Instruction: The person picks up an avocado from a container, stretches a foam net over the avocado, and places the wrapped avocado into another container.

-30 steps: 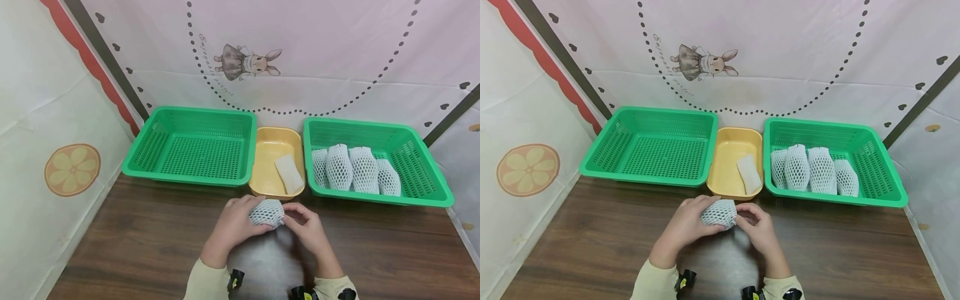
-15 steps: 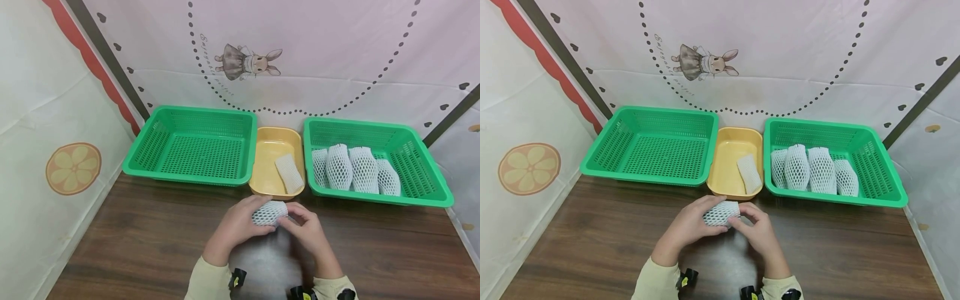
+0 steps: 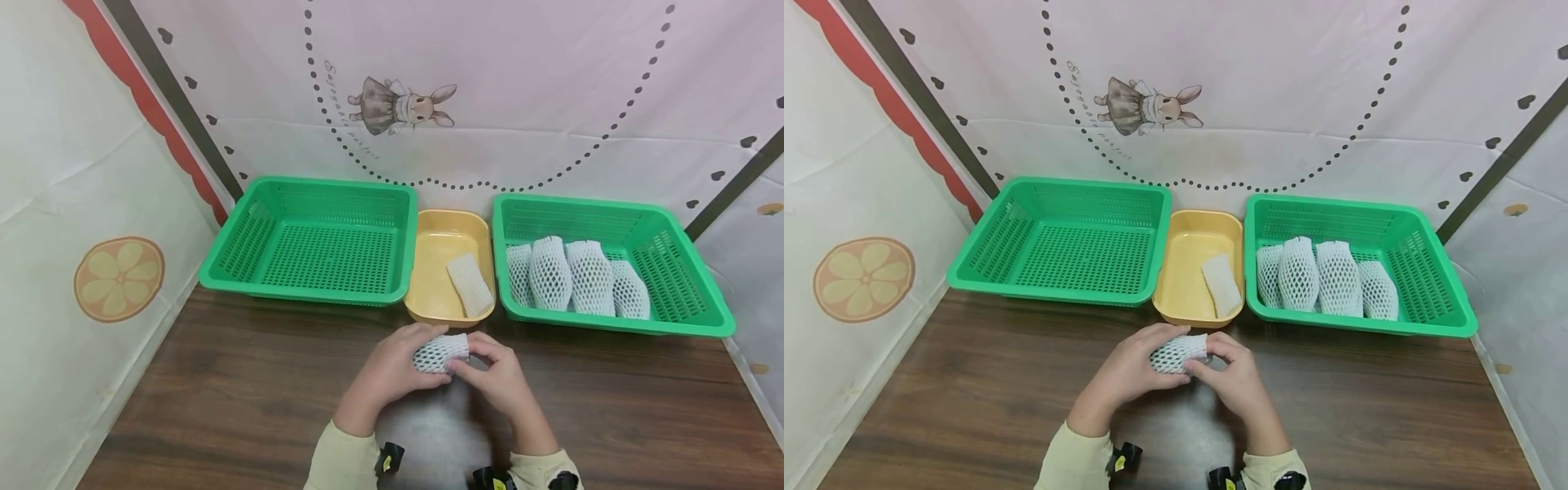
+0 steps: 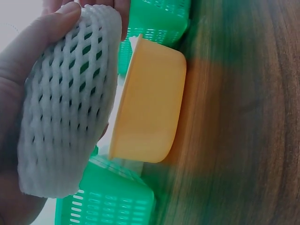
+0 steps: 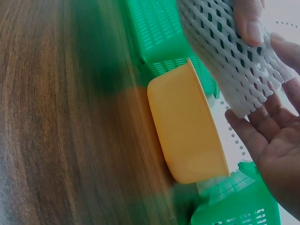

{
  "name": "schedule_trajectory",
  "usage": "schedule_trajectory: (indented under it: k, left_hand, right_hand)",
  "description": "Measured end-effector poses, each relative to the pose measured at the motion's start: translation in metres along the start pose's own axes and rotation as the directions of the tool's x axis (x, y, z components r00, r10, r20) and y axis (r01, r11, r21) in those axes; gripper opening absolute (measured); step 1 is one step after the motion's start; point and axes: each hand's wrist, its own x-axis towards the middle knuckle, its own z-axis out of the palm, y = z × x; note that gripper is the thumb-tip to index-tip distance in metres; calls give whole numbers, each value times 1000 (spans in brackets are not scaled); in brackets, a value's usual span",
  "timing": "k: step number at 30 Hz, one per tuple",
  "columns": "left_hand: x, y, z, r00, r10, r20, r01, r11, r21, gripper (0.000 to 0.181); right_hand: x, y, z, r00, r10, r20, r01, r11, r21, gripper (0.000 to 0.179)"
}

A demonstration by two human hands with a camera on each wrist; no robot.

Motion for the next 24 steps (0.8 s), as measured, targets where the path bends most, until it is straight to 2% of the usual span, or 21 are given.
schedule_trajectory:
  k: [3, 6, 10, 12, 15, 18, 22, 24]
  left_hand:
    - [-1, -1, 1, 1000, -24, -14, 23, 998, -60, 68]
    - [-2, -3, 3, 995, -94, -35, 85, 976, -201, 68]
    - [-2, -5, 5, 974, -213, -73, 166, 898, -408, 68]
    - [-1, -5, 6, 964, -251, -92, 179, 860, -478, 66]
    - [0, -4, 6, 951, -288, -114, 178, 808, -561, 63]
    - [1, -2, 5, 942, -313, -121, 170, 755, -634, 59]
    - [1, 2, 6, 942, -312, -121, 133, 683, -718, 52]
    - [1, 4, 7, 946, -295, -134, 94, 645, -759, 47]
  right_hand:
    - [0, 0, 1, 1000, -9, -5, 9, 1000, 6, 13]
    - [-1, -3, 1, 999, -22, -44, 24, 999, 43, 18]
    - [-1, -8, -2, 986, -79, -148, 96, 989, 115, 28]
    - [-1, -11, -3, 971, -113, -212, 147, 977, 156, 31]
    - [0, -14, -3, 951, -104, -291, 167, 965, 200, 35]
    - [0, -16, 1, 955, -30, -295, 100, 969, 224, 35]
    - [0, -17, 9, 976, 96, -194, -56, 977, 205, 33]
    - [-1, -17, 12, 979, 142, -144, -114, 976, 184, 33]
